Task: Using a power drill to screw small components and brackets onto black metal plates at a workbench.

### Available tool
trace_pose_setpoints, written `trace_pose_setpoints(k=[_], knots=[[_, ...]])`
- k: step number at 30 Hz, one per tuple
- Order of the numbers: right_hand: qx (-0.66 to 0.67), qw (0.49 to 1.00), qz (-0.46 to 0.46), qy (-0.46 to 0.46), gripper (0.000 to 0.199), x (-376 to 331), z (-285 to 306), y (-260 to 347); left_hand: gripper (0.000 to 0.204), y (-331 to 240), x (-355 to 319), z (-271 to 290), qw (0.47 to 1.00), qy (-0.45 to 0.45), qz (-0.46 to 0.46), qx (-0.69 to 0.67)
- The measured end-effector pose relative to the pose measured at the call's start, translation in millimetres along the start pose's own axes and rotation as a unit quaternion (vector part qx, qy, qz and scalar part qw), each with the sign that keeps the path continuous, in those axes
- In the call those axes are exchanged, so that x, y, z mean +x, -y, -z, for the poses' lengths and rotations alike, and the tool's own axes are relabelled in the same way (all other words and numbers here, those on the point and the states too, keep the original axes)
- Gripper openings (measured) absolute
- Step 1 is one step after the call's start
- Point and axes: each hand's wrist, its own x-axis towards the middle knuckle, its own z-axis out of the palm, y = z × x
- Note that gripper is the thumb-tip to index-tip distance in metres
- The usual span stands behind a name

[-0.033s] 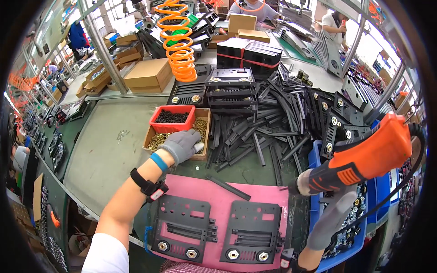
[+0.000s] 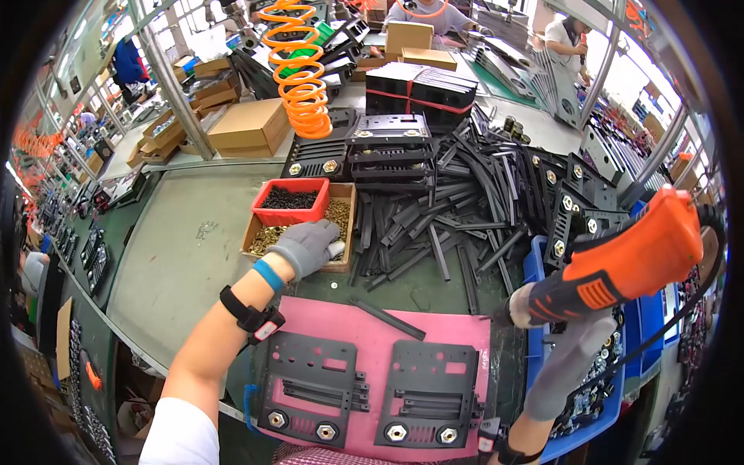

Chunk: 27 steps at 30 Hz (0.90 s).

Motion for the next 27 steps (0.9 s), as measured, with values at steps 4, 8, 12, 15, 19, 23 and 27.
trace_pose_setpoints(k=[4,8,12,15,19,23,27], knots=[[0.191,0.980,0.008,0.056,0.064,23.2,-31.3,12.7,0.024,-1.0,9.0,1.4,0.997,0.062,0.041,0.001],[0.261,0.955,0.042,0.137,0.063,32.9,-47.4,22.8,0.017,1.0,13.7,-4.4,0.996,0.050,0.066,0.038],[-0.033,0.992,0.021,0.117,0.041,21.5,-52.4,27.1,0.009,0.7,13.3,-13.0,0.991,-0.081,0.037,0.102],[-0.054,0.988,0.035,0.141,0.058,2.1,-49.2,21.4,0.014,-1.9,8.9,-6.0,0.987,-0.127,0.021,0.092],[0.001,0.993,0.033,0.115,0.085,-28.1,-24.1,10.5,0.022,-12.4,-21.3,27.7,0.670,-0.076,0.159,-0.721],[0.049,0.983,0.095,0.148,0.090,-49.1,7.1,4.1,0.025,-52.2,-85.4,49.5,0.116,0.016,0.215,-0.970],[0.154,0.926,0.075,0.336,0.089,-55.1,33.3,16.3,0.029,-117.1,-137.6,32.6,0.090,0.069,0.259,-0.959]])
